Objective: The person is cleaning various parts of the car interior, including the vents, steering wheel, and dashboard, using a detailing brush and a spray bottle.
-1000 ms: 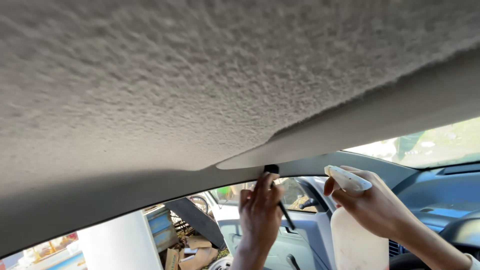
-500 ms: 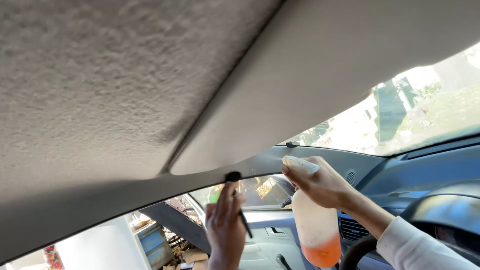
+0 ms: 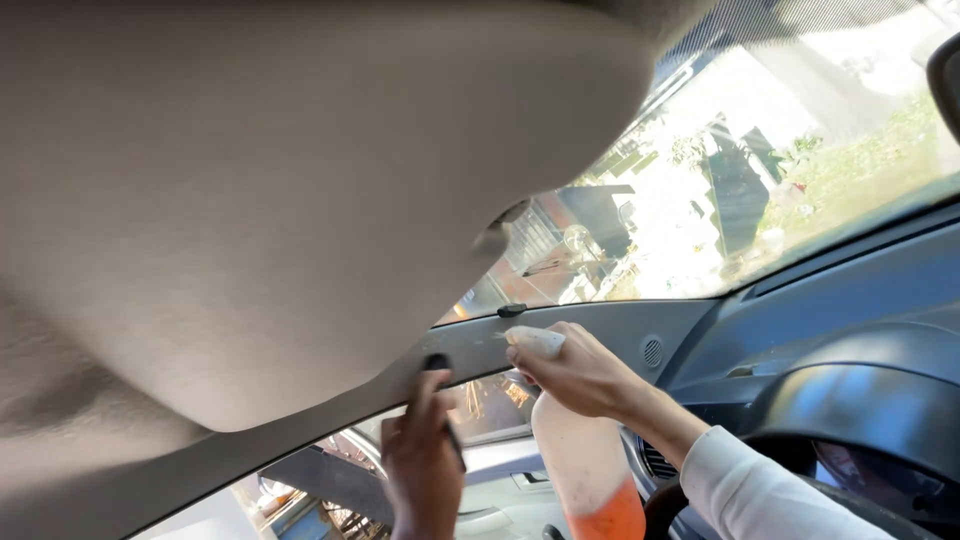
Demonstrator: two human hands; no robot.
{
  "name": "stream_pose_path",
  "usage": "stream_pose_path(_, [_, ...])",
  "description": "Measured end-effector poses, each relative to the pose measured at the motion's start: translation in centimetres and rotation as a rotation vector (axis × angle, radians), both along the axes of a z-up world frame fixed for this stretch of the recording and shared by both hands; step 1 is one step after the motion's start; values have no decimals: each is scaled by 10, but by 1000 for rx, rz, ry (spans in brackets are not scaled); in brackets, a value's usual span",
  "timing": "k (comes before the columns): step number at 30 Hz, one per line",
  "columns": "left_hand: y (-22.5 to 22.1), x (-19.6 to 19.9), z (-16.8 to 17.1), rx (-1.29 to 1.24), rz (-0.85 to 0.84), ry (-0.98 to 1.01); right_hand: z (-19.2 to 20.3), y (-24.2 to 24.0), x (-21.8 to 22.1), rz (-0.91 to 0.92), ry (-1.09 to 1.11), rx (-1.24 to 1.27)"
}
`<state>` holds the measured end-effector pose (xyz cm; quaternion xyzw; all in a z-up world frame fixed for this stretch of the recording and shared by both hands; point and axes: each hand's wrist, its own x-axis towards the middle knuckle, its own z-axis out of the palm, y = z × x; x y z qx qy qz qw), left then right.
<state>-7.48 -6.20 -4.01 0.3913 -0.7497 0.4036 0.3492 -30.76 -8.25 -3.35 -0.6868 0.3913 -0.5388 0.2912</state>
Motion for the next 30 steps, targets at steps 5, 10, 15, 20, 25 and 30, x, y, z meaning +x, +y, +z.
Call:
stream_pose_path(5, [-10, -9, -4, -165, -55, 159, 4, 16, -4, -12, 5, 133])
stream_pose_path(10, [-10, -30, 5, -31, 30, 77, 7, 29, -8, -83, -52, 176])
stream_pose_path(15, [-46, -39, -6, -66, 42, 149, -3, 9, -9, -117, -70, 56])
stream_pose_path(20, [-28, -29, 8, -111, 26, -32, -8, 8, -14, -260, -24, -76])
stream_pose_path(25, [-46, -46, 0, -49, -25, 61, 5, 20, -16, -317, -145, 321])
stream_pose_path(30, [-26, -25, -3, -41, -48, 18, -3, 13, -13, -277, -74, 193])
